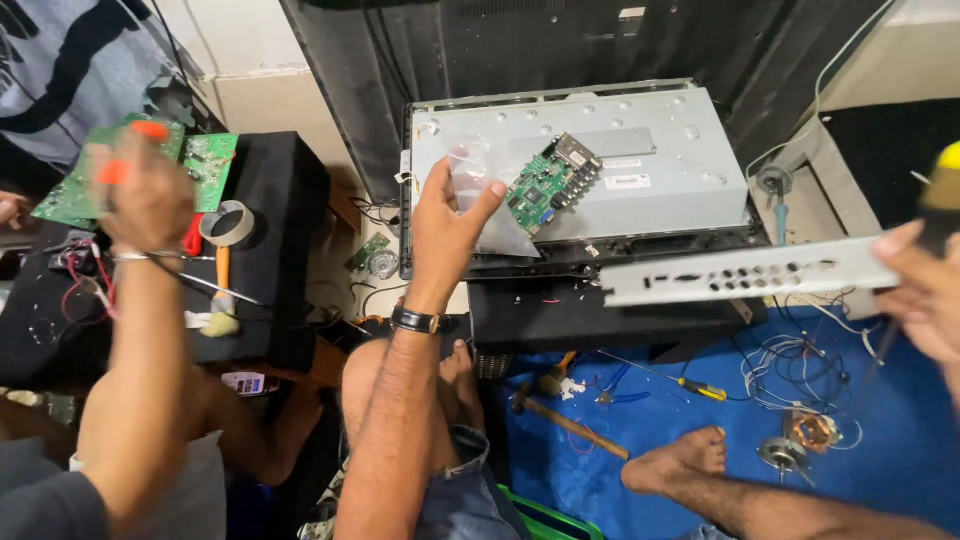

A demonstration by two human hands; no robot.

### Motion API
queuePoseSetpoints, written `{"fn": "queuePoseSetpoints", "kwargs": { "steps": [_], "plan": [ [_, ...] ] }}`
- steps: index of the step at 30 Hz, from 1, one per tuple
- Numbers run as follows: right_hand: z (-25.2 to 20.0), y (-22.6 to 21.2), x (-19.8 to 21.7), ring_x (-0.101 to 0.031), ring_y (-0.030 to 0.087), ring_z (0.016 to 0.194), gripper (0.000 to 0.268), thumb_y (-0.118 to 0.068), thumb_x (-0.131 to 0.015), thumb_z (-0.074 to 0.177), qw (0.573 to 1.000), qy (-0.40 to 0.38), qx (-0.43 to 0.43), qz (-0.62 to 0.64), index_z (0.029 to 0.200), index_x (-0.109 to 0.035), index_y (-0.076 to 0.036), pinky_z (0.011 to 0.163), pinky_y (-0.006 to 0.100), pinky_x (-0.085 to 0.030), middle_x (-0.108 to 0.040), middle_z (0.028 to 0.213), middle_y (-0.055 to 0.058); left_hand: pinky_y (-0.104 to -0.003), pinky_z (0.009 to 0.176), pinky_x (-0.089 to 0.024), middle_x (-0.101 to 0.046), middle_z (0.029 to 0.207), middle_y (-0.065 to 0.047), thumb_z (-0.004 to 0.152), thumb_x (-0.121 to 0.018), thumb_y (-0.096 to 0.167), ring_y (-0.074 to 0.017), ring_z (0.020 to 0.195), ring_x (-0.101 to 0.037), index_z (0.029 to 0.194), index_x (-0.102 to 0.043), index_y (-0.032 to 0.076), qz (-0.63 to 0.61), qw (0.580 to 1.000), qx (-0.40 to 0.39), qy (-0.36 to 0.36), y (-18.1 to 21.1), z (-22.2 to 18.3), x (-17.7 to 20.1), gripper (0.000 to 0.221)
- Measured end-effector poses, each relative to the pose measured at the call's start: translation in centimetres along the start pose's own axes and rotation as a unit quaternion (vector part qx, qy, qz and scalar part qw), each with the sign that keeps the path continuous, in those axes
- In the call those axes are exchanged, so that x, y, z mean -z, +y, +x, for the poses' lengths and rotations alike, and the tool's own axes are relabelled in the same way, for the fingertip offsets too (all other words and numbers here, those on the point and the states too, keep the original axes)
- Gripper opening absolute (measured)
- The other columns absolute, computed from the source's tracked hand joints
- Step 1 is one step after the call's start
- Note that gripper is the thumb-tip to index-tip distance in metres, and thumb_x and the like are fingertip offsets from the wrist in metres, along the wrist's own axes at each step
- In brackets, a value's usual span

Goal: Removing a circuit board from the back of a television using a screwdriver.

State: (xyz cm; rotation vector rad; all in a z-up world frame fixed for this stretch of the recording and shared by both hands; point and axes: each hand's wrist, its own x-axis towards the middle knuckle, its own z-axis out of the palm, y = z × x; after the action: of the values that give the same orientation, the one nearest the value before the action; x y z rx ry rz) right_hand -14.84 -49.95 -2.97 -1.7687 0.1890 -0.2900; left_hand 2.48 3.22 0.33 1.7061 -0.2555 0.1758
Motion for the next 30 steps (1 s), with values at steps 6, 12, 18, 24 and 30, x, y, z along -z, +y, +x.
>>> {"fn": "queuePoseSetpoints", "kwargs": {
  "steps": [6, 12, 18, 24, 30],
  "plan": [
    [0.3, 2.3, -8.7, -0.035, -0.002, 0.05, 0.016, -0.01, -0.064, 0.096, 0.989, -0.001, -0.088, 0.117, 0.11, -0.056, -0.007, 0.036, 0.013, -0.025, -0.049, 0.077, -0.001, -0.027, 0.08, -0.059, -0.073, 0.104, -0.009, 0.086, -0.074, 0.027, -0.0161, 0.089, -0.072, 0.139, -0.05, 0.006, 0.021, 0.999, -0.013, -0.025, 0.0, 0.1, -1.1, 0.061],
    [0.9, 3.8, -12.9, -0.036, -0.002, 0.047, 0.014, -0.01, -0.067, 0.093, 0.97, -0.015, -0.139, 0.201, 0.101, -0.057, -0.005, 0.036, 0.012, -0.026, -0.048, 0.069, -0.004, -0.028, 0.082, -0.06, -0.072, 0.111, -0.012, 0.087, -0.074, 0.025, -0.0182, 0.095, -0.073, 0.141, -0.047, 0.004, 0.005, 0.998, -0.02, -0.052, 0.4, -0.1, -2.1, 0.064],
    [1.4, 5.9, -15.1, -0.033, -0.001, 0.043, 0.011, -0.011, -0.068, 0.093, 0.951, -0.004, -0.172, 0.257, 0.097, -0.059, -0.009, 0.036, 0.014, -0.025, -0.041, 0.061, -0.008, -0.029, 0.086, -0.059, -0.073, 0.113, -0.013, 0.086, -0.074, 0.021, -0.0191, 0.098, -0.073, 0.141, -0.048, 0.005, -0.003, 0.999, -0.014, -0.046, 1.1, -0.1, -2.2, 0.063],
    [1.5, 7.9, -16.0, -0.031, 0.0, 0.042, 0.012, -0.011, -0.068, 0.093, 0.946, -0.006, -0.186, 0.266, 0.098, -0.058, -0.006, 0.036, 0.016, -0.022, -0.039, 0.058, -0.008, -0.025, 0.076, -0.057, -0.073, 0.106, -0.01, 0.085, -0.074, 0.024, -0.0156, 0.088, -0.072, 0.139, -0.051, 0.006, 0.018, 0.999, -0.011, -0.031, 1.0, 0.0, -2.0, 0.061],
    [0.7, 6.4, -16.9, -0.03, 0.003, 0.041, 0.015, -0.009, -0.069, 0.092, 0.975, 0.033, -0.19, 0.106, 0.101, -0.063, 0.001, 0.035, 0.019, -0.019, -0.04, 0.056, -0.005, -0.025, 0.074, -0.058, -0.073, 0.108, -0.011, 0.086, -0.075, 0.024, -0.0164, 0.089, -0.072, 0.142, -0.049, 0.006, 0.032, 0.998, -0.013, -0.045, 1.0, -0.3, -2.1, 0.064]
  ]
}}
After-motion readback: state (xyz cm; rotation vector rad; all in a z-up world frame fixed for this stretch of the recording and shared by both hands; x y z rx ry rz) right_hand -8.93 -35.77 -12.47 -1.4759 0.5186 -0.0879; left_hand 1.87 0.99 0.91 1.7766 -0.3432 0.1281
